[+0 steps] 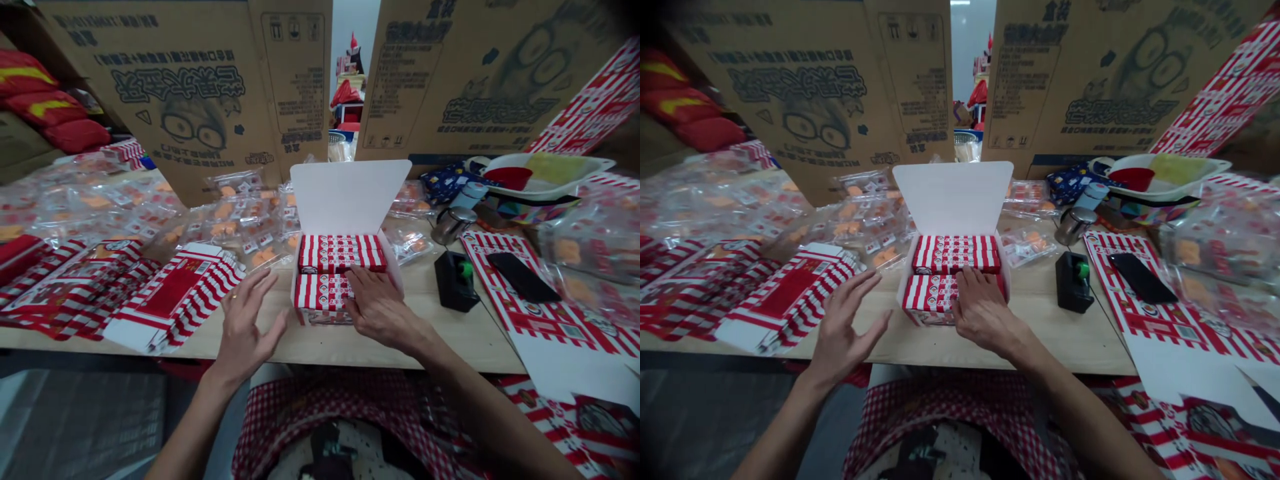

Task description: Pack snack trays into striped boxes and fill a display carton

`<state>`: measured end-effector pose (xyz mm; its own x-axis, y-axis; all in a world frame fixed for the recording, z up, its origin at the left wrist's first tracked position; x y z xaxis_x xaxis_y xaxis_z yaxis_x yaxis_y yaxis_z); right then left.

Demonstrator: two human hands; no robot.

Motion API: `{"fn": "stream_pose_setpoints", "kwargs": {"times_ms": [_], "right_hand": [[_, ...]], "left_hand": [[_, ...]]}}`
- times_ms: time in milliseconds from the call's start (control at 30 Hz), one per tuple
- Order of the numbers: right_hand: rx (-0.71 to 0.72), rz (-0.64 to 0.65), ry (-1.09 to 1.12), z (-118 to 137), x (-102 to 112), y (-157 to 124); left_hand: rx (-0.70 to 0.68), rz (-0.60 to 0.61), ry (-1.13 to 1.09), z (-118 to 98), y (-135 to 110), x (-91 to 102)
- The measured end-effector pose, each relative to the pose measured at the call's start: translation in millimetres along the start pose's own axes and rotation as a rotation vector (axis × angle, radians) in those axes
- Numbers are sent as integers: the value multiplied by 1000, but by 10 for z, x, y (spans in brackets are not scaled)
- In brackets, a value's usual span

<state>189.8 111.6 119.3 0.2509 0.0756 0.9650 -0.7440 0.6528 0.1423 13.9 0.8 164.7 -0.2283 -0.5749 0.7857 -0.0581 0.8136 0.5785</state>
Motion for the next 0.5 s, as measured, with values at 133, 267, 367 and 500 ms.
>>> {"fn": "stream_pose_setpoints", "kwargs": {"times_ms": [133,267,367,500], "right_hand": [[-33,-6,0,8,-7,-5],[-34,2,4,4,-29,-26],[-7,-55,-1,17,-18,-56],[6,-85,-23,28,-62,-68]], "left_hand": [[57,-44,13,19,-120,4],[29,-58,4,-130,-159,-77],[-57,-29,10,-397,-102,-183],[-195,145,153,-778,-7,-609]]}}
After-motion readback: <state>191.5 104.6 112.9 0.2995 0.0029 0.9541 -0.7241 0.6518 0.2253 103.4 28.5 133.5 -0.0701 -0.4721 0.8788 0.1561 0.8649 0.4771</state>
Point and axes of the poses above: each hand's wrist, its own y-axis towards the middle knuckle, its own x-axis out of the back of the hand, z = x × y, the point moved 9 cm from there along y, towards the middle knuckle, and after that the axes turned 6 degrees about y, right-handed, at the moved point
